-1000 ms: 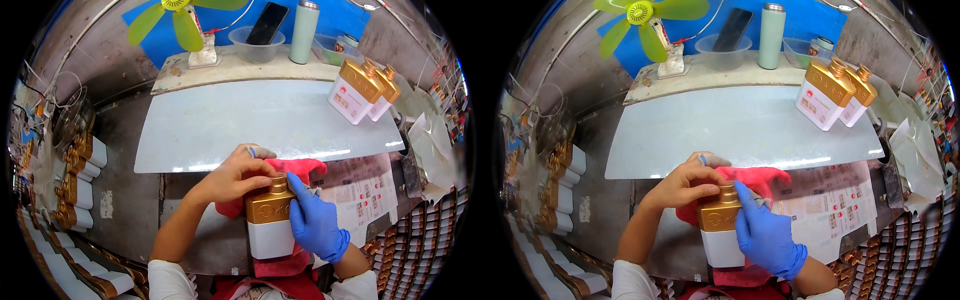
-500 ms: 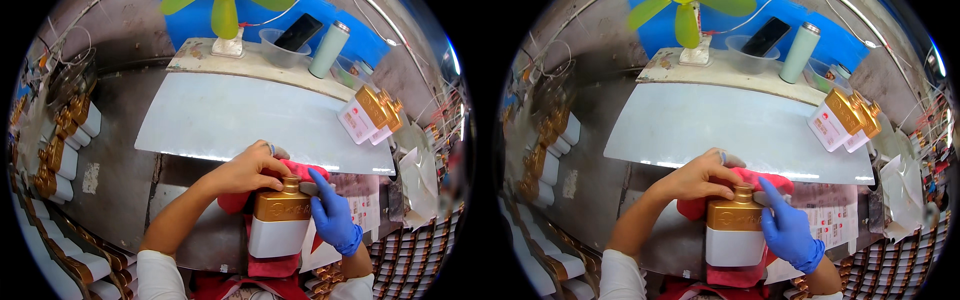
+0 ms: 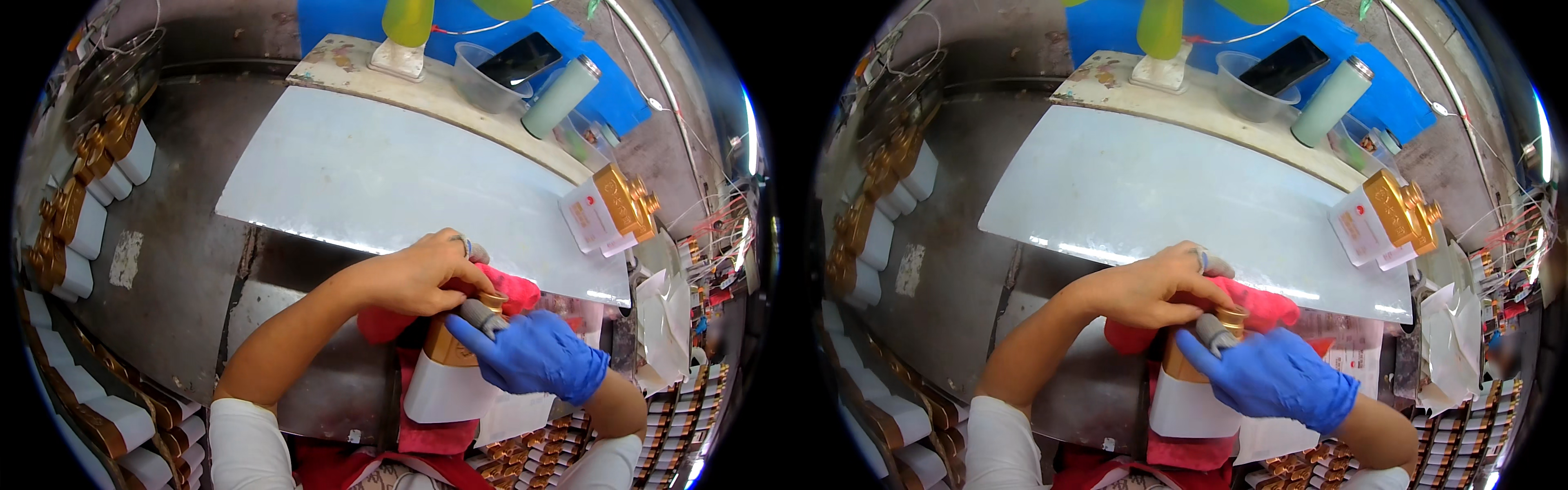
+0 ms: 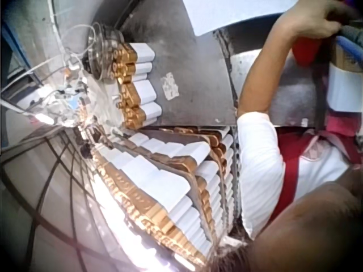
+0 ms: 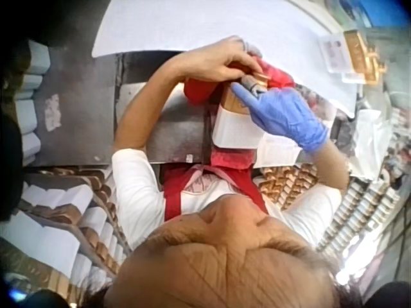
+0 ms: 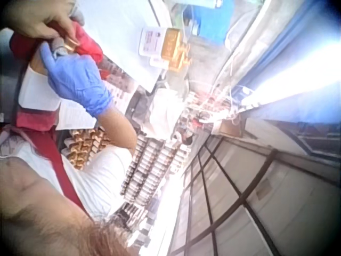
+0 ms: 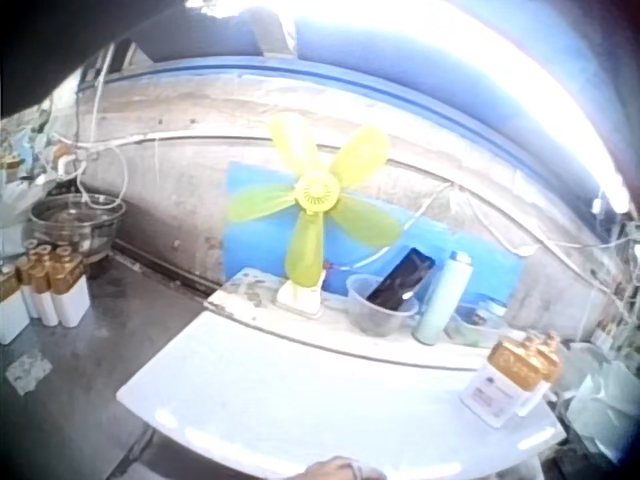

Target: The person applies labels to white and gold bottles using a red cloth for grip. They peel labels from a sheet, align them on the bottle body, and smooth them down with a tool. The person also wipes the bottle neck and cap area with the cloth.

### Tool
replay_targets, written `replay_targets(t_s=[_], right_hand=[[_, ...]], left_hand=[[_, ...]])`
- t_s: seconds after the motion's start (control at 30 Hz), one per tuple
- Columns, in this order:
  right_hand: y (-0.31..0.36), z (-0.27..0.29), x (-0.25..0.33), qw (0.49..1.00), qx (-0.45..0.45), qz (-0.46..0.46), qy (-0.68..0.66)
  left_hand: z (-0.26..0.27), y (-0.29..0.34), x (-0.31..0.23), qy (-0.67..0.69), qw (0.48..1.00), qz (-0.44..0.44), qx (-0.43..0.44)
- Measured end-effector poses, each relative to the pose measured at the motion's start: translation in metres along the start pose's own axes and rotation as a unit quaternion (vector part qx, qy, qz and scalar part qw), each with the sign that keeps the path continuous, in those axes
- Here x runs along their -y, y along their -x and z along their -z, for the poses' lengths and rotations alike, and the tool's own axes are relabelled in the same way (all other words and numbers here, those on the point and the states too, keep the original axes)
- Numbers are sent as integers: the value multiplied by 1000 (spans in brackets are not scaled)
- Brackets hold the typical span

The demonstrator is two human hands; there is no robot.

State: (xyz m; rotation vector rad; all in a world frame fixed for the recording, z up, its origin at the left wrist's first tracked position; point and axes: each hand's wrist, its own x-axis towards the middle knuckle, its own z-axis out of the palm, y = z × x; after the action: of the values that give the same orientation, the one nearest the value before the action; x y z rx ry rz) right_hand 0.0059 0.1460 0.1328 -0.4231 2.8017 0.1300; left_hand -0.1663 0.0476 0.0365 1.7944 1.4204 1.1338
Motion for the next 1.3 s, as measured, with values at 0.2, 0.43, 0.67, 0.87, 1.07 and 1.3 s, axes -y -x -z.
replay_targets(t_s=[0.2, 0.43, 0.67, 0.87, 1.07, 1.3], right_hand=[[18, 6, -16, 985, -123, -13, -119], [102, -80, -7, 868, -354, -167, -304], [123, -97, -3, 849, -380, -157, -331], [143, -115, -10, 833, -370, -203, -359], [152, -140, -17, 792, -428, -197, -389], [155, -151, -16, 758, -441, -211, -433]], left_hand=[[-1, 14, -21, 47, 991, 27, -125], [-51, 31, -66, -178, 961, -51, -205], [-98, 28, -89, -417, 881, 9, -224], [-116, 12, -102, -401, 869, 63, -284], [-111, 1, -89, -316, 881, 148, -320], [-98, 31, -70, 97, 906, 176, -373]])
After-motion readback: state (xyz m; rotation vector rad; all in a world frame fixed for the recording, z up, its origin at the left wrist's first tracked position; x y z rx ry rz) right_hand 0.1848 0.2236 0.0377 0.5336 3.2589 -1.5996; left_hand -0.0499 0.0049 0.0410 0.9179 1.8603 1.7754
